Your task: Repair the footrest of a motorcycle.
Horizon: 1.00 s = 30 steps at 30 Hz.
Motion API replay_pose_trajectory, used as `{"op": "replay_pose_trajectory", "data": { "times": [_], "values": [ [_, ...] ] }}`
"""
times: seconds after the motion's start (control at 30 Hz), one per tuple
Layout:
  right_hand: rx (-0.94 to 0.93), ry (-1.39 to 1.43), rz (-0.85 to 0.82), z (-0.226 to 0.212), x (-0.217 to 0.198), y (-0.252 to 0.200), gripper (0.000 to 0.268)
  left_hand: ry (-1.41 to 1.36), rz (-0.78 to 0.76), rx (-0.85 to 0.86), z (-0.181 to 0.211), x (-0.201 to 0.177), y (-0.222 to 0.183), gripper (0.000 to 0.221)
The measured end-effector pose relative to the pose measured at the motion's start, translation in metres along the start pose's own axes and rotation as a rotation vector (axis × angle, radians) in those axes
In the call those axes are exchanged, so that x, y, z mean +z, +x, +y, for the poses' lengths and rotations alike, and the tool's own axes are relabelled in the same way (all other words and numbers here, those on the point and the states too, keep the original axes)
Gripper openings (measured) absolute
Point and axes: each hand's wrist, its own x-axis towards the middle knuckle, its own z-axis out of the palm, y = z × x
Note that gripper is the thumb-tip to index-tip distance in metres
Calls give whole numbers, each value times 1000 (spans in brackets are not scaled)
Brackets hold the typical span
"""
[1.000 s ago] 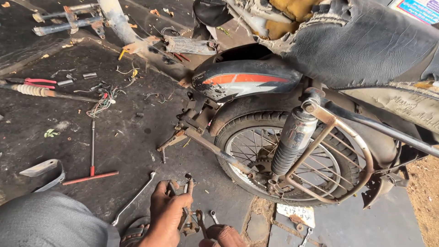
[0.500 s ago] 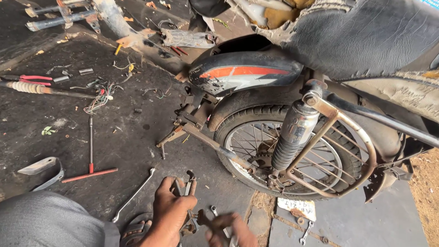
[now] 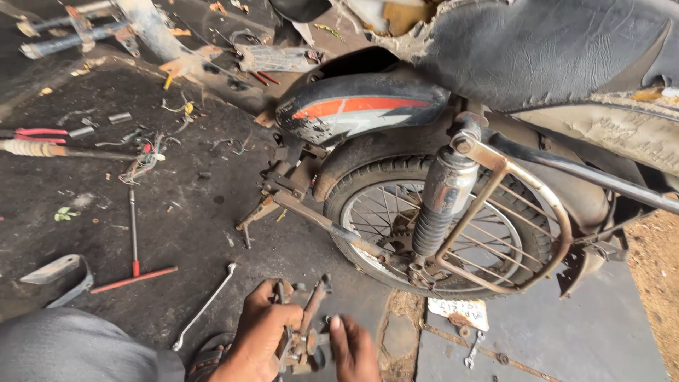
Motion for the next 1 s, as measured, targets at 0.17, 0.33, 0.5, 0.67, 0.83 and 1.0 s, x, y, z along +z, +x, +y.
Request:
{"op": "replay_pose_trajectory", "data": {
  "times": [0.17,0.33,0.5,0.67,0.83,1.0],
  "values": [
    [79,-425,124,35,11,-18,43,-157,175,150,32,5,-11,32],
    [-472,-185,398,-19,18,-23,24,265,128,682,-6,-31,35,30],
    [-449,-145,316,-89,-6,-12,18,337,55,150,5,-6,-5,29],
    [21,-112,105,9,13,-6,34,32,-34,28,-10,-11,13,41],
    [-120,-119,229,90,18,-16,31,1,141,222,15,-9,17,30],
    [-709,-359,376,-22,5,-32,22,381,136,542,-9,-28,35,29]
  ]
}}
